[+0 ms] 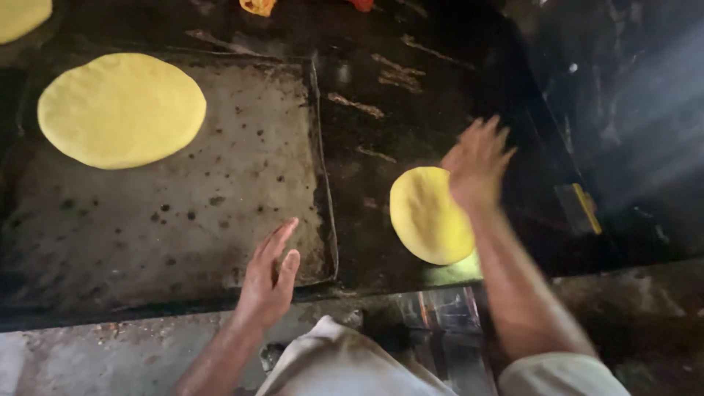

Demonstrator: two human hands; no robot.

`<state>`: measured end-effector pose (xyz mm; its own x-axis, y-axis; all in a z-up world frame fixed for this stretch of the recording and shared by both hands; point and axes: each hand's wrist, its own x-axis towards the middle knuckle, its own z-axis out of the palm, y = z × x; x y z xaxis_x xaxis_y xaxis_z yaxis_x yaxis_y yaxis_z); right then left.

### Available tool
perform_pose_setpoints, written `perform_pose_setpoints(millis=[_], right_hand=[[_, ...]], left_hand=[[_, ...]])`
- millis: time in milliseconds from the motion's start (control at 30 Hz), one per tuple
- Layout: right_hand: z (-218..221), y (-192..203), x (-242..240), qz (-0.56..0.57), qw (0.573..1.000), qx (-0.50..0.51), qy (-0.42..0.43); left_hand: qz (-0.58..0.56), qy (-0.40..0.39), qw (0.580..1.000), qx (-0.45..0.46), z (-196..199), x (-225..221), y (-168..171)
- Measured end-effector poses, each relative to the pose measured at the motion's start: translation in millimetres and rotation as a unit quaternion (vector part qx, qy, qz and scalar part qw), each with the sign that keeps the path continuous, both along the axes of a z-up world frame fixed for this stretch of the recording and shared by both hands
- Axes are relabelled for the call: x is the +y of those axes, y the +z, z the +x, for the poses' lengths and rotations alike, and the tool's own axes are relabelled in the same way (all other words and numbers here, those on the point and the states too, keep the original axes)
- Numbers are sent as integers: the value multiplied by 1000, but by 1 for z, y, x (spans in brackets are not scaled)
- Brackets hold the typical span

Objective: Flattening yellow dough rounds by hand and arranging them on metal baking sheets.

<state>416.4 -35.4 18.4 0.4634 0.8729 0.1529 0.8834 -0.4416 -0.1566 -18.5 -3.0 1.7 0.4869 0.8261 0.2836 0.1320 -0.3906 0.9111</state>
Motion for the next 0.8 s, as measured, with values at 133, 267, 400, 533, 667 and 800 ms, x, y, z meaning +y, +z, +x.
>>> perform_pose_setpoints(millis=[133, 267, 400, 533, 667, 800], right_hand=[[34, -33, 21, -143, 990, 0, -6], [38, 1, 38, -186, 978, 93, -25], [14, -52, 40, -62, 995, -74, 22], [48, -33, 62, -144, 984, 105, 30], [7, -8, 69, -37, 995, 89, 41], [-24, -58, 58, -71, 995, -46, 57]], left_hand=[[3, 24, 1000, 17, -3, -2, -2], [21, 15, 999, 25, -19, -11, 0], [-2, 35, 999, 21, -23, -7, -3], [-18, 37, 999, 28, -21, -12, 8], [-12, 36, 999, 24, -19, -3, 7], [15, 21, 999, 19, -4, -1, 13]])
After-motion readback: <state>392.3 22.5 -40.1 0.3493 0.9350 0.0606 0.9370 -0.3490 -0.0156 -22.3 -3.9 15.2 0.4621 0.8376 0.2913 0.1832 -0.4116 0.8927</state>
